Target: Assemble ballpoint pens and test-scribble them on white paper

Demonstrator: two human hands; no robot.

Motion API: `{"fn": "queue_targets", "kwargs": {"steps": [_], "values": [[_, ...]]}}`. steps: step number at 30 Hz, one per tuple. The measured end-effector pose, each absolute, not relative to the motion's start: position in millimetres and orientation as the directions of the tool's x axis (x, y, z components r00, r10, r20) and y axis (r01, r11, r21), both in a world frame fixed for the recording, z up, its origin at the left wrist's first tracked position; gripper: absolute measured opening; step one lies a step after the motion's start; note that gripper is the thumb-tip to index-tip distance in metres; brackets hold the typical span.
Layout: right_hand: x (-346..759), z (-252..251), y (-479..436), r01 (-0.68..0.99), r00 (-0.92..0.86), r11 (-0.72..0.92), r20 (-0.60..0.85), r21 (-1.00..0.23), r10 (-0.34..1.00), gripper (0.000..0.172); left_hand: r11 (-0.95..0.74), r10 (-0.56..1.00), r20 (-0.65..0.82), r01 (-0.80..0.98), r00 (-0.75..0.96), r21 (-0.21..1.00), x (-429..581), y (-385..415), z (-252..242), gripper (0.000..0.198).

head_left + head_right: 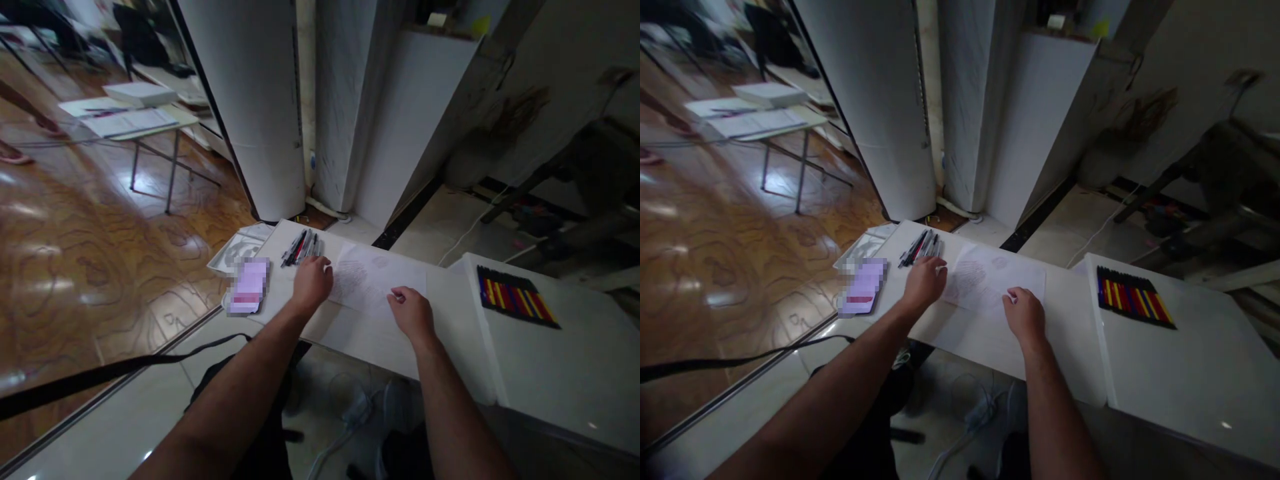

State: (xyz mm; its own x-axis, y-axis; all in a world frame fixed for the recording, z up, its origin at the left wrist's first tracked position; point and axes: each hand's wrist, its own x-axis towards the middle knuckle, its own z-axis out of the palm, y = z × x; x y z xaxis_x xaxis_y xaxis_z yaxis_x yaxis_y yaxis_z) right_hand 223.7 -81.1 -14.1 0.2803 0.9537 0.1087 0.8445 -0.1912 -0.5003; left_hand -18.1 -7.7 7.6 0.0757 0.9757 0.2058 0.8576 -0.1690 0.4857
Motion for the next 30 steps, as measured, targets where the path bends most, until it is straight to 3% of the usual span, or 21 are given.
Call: {"fn": "queue_targets", "kwargs": {"steps": [4,8,30], "values": [[227.5,-15.6,-75.5,0.846,0.264,-0.159,0.14,-0.509,0.954,0.023,0.029,0.98,0.168,0.92,-0.103,0.39,-50.7,23.4,5.2,0.03],[229.9,-11.8,-72.2,0.832,0.281,-0.147,0.178,-0.535,0.943,0.022,0.13,0.984,0.075,0.939,-0.162,0.319,-71.9,43.0,-3.4,0.031],[236.1,-9.5,-73.3,0.819,0.293,-0.14,0.194,-0.557,0.936,0.021,0.241,0.97,-0.054,0.932,-0.235,0.271,-80.3,53.2,-1.9,0.025]]}}
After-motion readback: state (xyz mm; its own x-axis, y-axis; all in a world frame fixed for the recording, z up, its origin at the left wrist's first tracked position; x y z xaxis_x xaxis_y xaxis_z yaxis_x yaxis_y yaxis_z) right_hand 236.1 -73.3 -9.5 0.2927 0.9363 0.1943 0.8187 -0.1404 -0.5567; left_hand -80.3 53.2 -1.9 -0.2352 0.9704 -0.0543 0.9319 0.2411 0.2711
